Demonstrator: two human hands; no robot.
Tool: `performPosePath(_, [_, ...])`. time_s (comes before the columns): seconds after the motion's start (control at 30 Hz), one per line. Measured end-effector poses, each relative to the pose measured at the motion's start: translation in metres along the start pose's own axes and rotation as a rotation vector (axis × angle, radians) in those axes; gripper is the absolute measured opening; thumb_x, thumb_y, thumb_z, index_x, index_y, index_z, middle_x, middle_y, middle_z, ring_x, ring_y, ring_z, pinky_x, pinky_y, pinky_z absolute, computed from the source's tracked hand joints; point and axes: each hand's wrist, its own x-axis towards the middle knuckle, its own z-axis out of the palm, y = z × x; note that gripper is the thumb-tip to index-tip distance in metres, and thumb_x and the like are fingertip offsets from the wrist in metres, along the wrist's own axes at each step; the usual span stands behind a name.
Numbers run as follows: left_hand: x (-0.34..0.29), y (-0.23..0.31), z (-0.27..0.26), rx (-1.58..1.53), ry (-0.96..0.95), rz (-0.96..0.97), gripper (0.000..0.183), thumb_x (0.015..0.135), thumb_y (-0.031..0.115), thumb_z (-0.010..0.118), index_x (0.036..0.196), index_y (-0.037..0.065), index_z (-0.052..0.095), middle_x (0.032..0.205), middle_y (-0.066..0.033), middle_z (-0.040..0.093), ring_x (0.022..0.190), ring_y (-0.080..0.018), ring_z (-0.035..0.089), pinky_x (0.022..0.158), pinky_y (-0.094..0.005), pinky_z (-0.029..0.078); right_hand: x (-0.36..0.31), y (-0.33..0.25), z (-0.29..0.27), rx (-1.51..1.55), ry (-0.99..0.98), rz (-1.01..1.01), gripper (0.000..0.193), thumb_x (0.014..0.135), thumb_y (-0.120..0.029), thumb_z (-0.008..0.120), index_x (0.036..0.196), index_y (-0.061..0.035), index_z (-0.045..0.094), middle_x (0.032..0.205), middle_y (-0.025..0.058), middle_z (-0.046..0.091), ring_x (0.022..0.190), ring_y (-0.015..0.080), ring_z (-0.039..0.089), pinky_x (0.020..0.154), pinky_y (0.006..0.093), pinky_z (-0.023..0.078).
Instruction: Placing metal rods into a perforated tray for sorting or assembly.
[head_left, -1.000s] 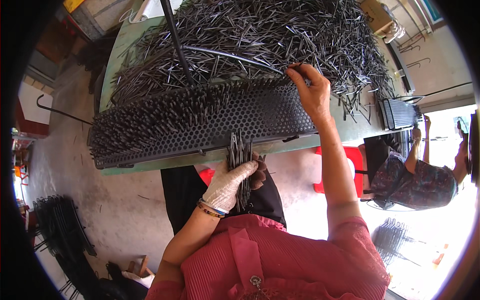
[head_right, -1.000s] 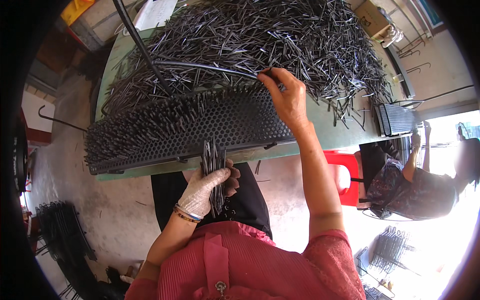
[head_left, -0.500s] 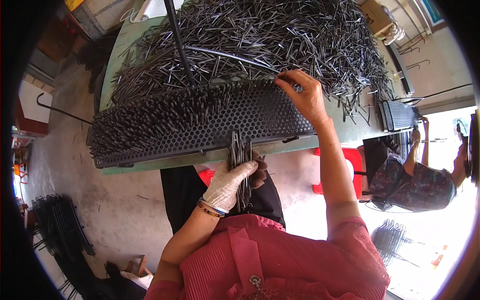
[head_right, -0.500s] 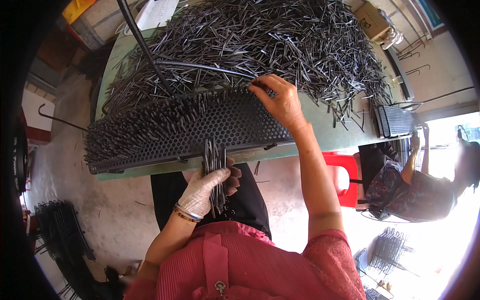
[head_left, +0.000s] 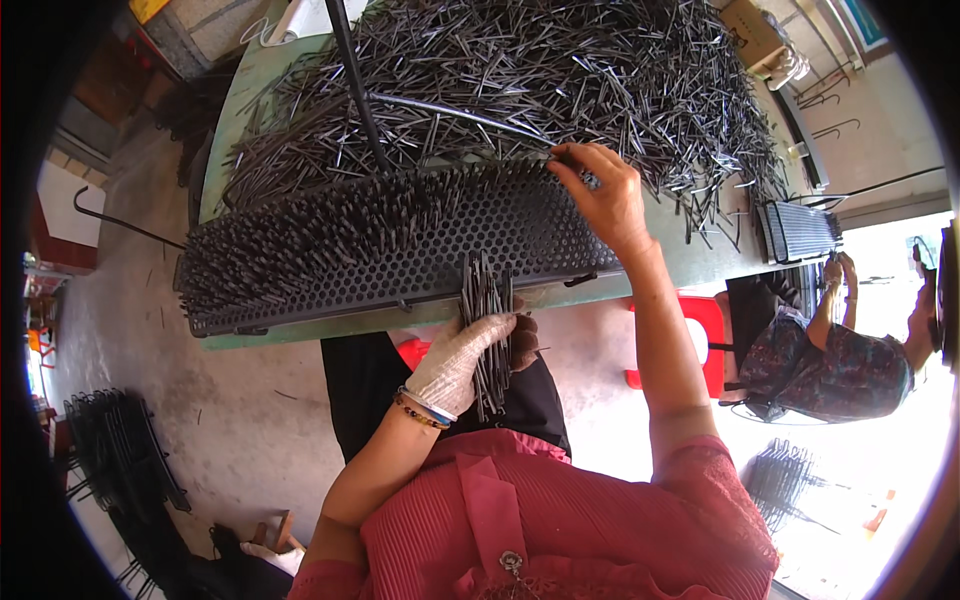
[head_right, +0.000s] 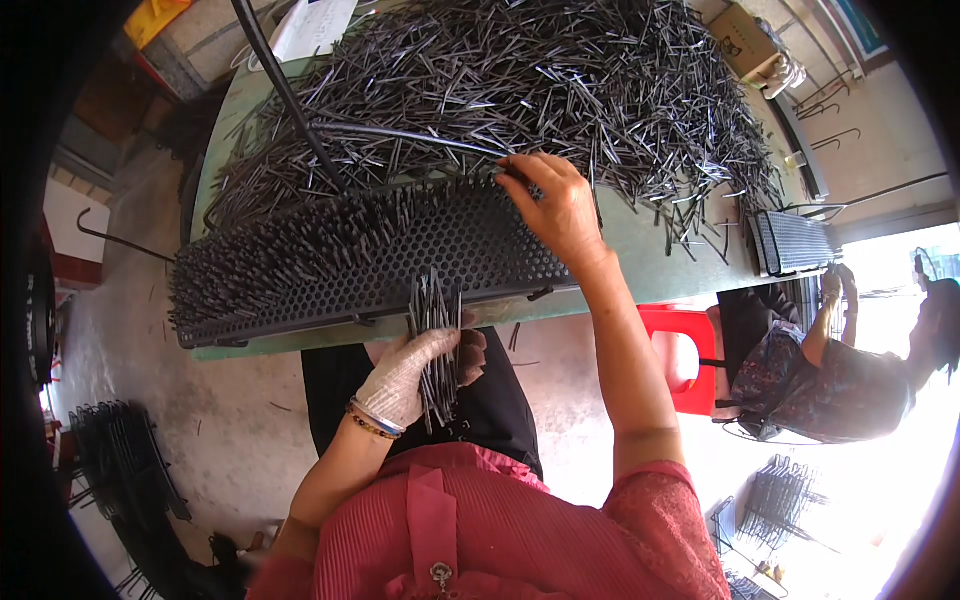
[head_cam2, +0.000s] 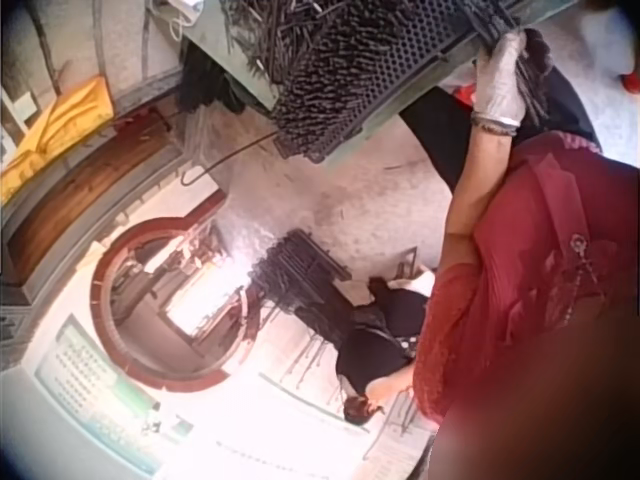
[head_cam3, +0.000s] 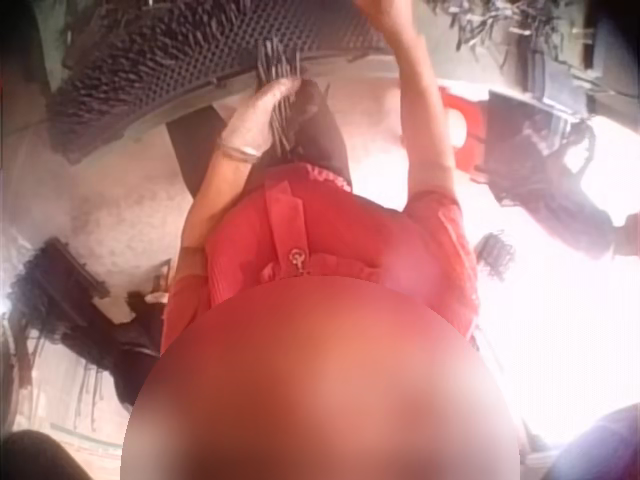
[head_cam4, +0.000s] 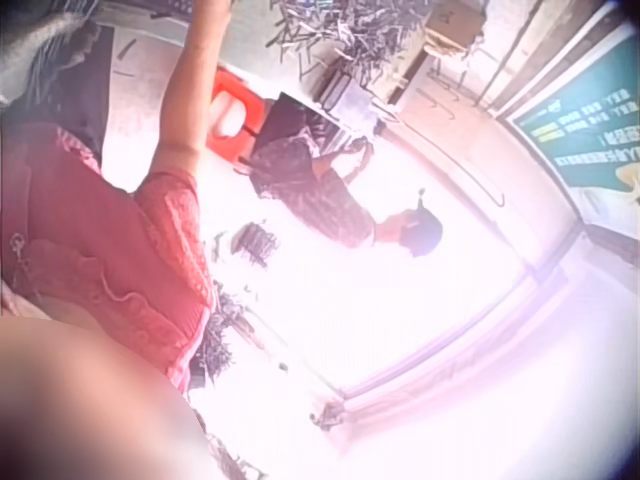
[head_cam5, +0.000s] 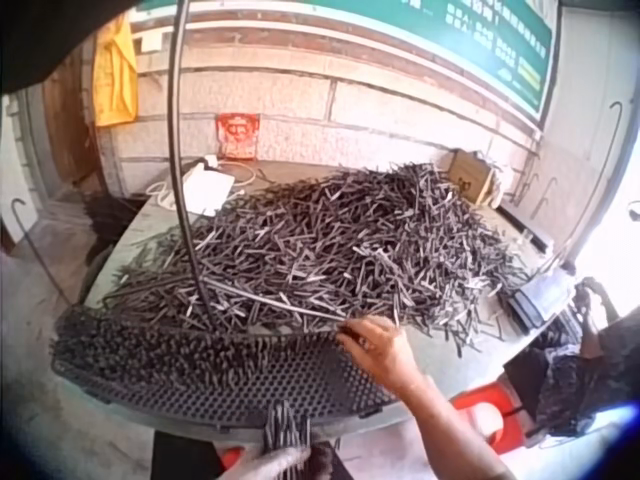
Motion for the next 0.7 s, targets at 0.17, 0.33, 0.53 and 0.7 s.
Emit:
performPosePath(0.17, [0.0003,-0.0021,-0.0061,0.044,-0.006,0.034,0.028,0.091,0.012,0.056,0.116,-0.001,0.055,0.099,-0.0153,0.065,0.086,-0.0227,0.067,0.074,-0.0353,0.058,-0.0017,-0.0023,0.0044,-0.053,0.047,0.015,0.018,0.080,-0.008,0.072,0.095,0.0000,0.067,0.083,0.0121,0.067,0.079,0.0274,0.065,0.068,0.0349,0.052])
performPosePath(0.33, [0.0014,0.0015,-0.0039,0.020,0.020,-0.002,0.024,0.092,0.011,0.055,0.114,0.000,0.056,0.099,-0.0151,0.066,0.086,-0.0237,0.067,0.073,-0.0370,0.059,-0.0035,-0.0026,0.0029,0.019,0.043,0.091,0.020,0.080,-0.009,0.072,0.096,0.0003,0.066,0.085,0.0126,0.066,0.079,0.0311,0.063,0.069,0.0363,0.051])
performPosePath(0.53, [-0.0013,0.0018,-0.0055,0.064,-0.020,0.000,0.020,0.092,0.010,0.056,0.108,-0.001,0.057,0.097,-0.0151,0.067,0.078,-0.0218,0.066,0.066,-0.0315,0.057,0.0007,-0.0075,0.0014,-0.089,-0.005,-0.007,0.019,0.081,-0.010,0.070,0.097,-0.0006,0.065,0.085,0.0131,0.065,0.079,0.0327,0.062,0.071,0.0385,0.050])
performPosePath(0.7, [-0.0009,0.0020,-0.0024,0.140,0.074,0.039,0.018,0.090,0.010,0.059,0.103,-0.002,0.058,0.094,-0.0152,0.067,0.074,-0.0198,0.066,0.063,-0.0298,0.056,0.0000,-0.0091,0.0014,-0.068,0.015,0.038,0.018,0.081,-0.009,0.071,0.096,0.0011,0.066,0.086,0.0133,0.066,0.076,0.0277,0.065,0.067,0.0342,0.051])
